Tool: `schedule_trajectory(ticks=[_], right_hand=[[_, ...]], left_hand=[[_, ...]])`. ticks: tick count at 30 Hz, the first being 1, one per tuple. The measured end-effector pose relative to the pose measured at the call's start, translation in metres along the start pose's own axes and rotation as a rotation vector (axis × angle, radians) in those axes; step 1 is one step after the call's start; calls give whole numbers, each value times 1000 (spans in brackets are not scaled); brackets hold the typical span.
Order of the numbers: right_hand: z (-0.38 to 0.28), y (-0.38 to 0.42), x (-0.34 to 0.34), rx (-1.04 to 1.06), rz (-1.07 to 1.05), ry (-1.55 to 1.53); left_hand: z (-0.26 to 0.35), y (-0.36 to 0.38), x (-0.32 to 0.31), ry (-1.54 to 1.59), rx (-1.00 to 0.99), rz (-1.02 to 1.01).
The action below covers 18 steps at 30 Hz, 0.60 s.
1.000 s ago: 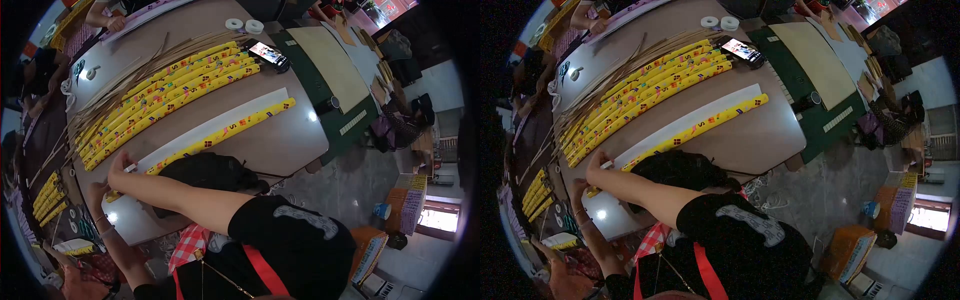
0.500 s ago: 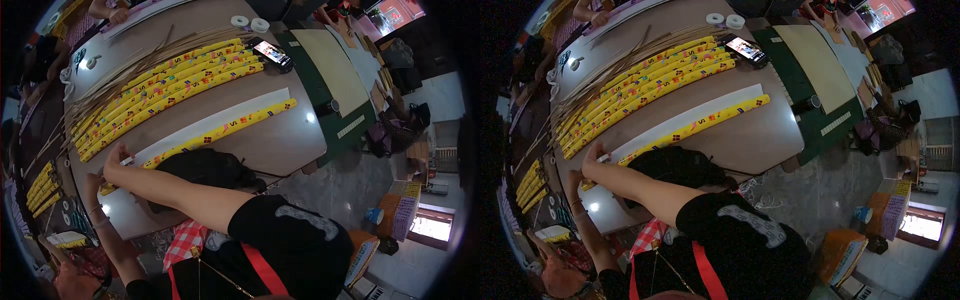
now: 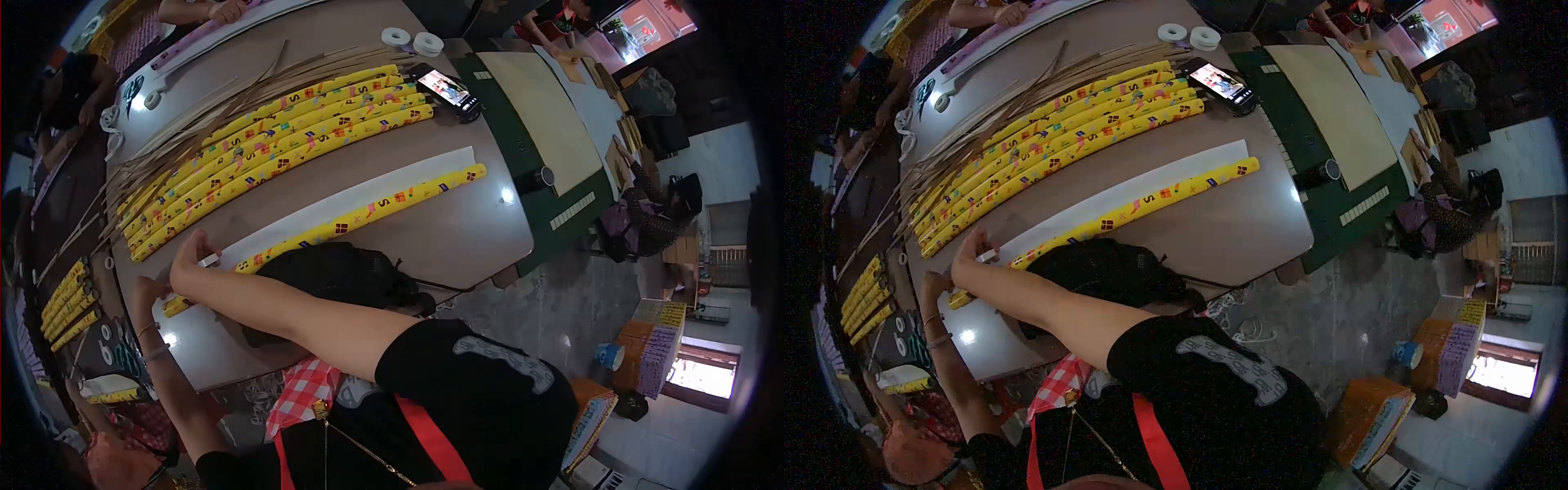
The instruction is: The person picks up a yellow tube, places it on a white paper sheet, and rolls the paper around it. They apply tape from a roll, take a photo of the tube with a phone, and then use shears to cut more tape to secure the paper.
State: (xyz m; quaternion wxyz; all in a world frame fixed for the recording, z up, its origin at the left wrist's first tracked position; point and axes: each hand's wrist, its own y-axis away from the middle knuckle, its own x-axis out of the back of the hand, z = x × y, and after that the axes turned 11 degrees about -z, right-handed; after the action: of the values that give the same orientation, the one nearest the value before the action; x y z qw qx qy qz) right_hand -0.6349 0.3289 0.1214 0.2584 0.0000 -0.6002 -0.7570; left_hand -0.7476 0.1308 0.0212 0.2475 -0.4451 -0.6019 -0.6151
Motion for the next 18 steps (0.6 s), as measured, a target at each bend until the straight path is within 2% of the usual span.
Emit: schedule_trajectory(ticks=[5,7,8,10,11,13,14,16,18], right_hand=[[1,2,0,14,17,-3],[1,2,1,19,24,-5],[1,3,0,22,26,-6],[1,3,-1,28,31,-6],[-2,-4,1,33,33,-6],[3,2,-2,41,37,-8],[-1,-4,0,44,40,-10],[4,2,-2,52,47,-15],[3,-2,-1,59,55,-22]], left_hand=[[-11,-23,-11,-10,23,-116],[-44,-51,-33,167,-120,-128],[-62,-69,-47,168,-121,-129],[-88,-97,-69,-625,-603,85],[-83,-87,-65,-623,-604,83],[-52,-40,-38,-37,-278,104],[-37,-21,-25,-37,-278,104],[-16,4,-6,343,-346,-3],[-19,3,-6,250,-302,-32]])
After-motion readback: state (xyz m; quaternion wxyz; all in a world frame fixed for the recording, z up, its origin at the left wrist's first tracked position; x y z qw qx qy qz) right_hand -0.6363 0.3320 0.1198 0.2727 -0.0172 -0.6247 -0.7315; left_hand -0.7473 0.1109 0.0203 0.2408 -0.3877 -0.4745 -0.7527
